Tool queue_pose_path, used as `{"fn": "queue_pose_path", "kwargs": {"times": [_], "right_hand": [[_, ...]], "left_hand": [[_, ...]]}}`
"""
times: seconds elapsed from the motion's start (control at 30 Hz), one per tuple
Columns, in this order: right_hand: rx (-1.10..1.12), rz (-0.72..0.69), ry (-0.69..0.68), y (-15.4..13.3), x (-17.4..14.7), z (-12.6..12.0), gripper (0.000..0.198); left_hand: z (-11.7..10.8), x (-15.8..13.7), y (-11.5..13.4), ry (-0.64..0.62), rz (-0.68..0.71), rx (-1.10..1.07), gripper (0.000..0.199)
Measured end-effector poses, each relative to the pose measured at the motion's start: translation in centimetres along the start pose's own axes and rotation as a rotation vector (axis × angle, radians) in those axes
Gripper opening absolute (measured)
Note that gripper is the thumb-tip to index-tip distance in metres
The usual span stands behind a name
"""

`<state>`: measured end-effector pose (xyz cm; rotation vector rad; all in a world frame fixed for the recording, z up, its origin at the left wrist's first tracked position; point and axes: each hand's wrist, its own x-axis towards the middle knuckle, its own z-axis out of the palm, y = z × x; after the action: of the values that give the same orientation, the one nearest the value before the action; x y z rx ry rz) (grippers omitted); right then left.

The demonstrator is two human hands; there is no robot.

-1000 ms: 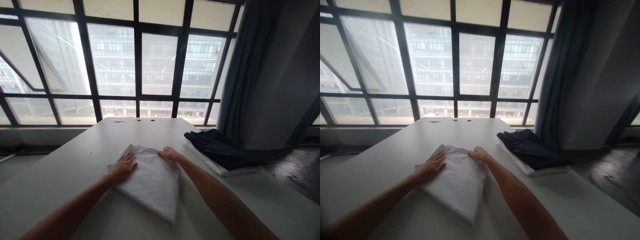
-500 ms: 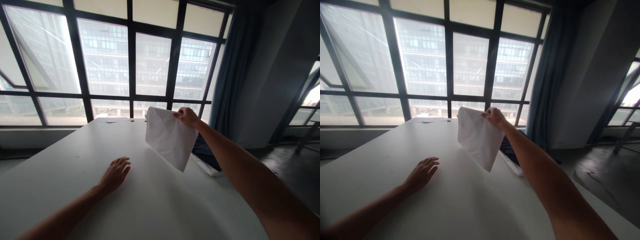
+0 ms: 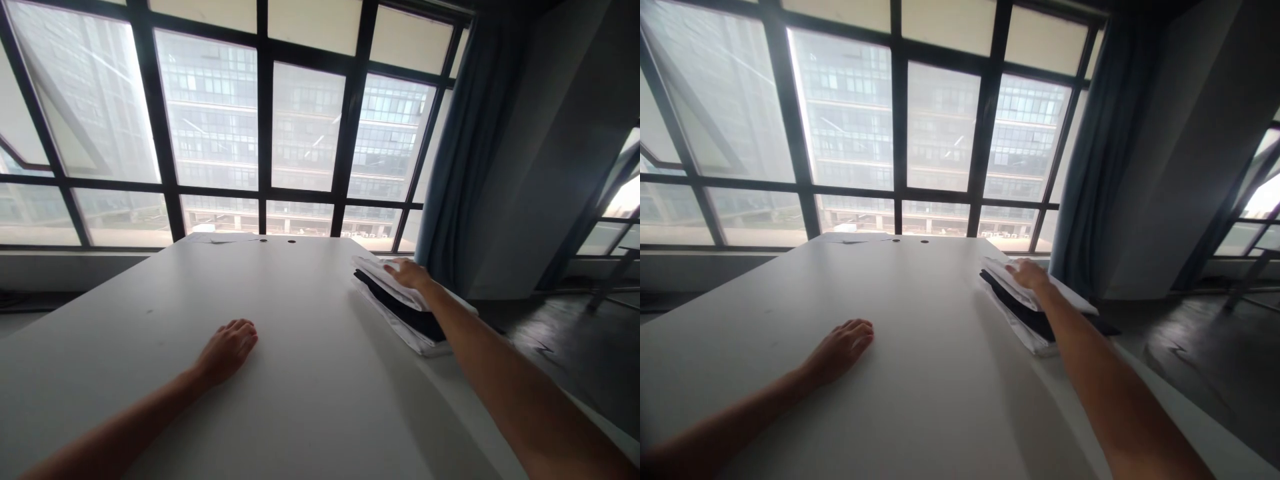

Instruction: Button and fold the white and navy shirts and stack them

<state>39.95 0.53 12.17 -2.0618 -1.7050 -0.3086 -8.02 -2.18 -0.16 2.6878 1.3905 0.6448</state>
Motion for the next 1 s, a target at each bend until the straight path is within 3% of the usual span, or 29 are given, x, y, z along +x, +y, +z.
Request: {"fn": "queue_pose_path", "kwargs": {"times": [0.1,0.17,0.23,0.37,0.5,0.6,1.0], "right_hand": [[0.027,-0.119,-0.094,-8.3,-3.9,5.1,0.047],[0.083,-0.292,-0.190,-13.9,-6.4,7.5,0.054],[0.122,-0.373,-0.311,-18.7,-8.4,9.2,0.063],[0.127,-0.365,-0.426,-24.6,-9.9,12.0,0.067],[0.111,-0.265,-0.500,-25.8,-9.6,14.6,0.066],[0.107,-0.269,-0.496,-25.5,-9.5,15.6,0.067],[0.097,-0.270,-0.482,-25.5,-9.6,15.8,0.068]], "left_hand": [[-0.1,0.5,0.0,-0.040,-0.031,0.058,0.034],[-0.1,1.5,-0.1,-0.076,-0.098,0.113,0.041],[0.0,3.1,-0.3,-0.101,-0.185,0.172,0.050],[0.8,6.2,-0.7,-0.116,-0.305,0.232,0.058],[2.5,7.2,-1.2,-0.187,-0.364,0.219,0.059],[3.3,6.9,-1.5,-0.200,-0.342,0.197,0.059],[3.4,6.9,-1.9,-0.215,-0.347,0.153,0.061]]}}
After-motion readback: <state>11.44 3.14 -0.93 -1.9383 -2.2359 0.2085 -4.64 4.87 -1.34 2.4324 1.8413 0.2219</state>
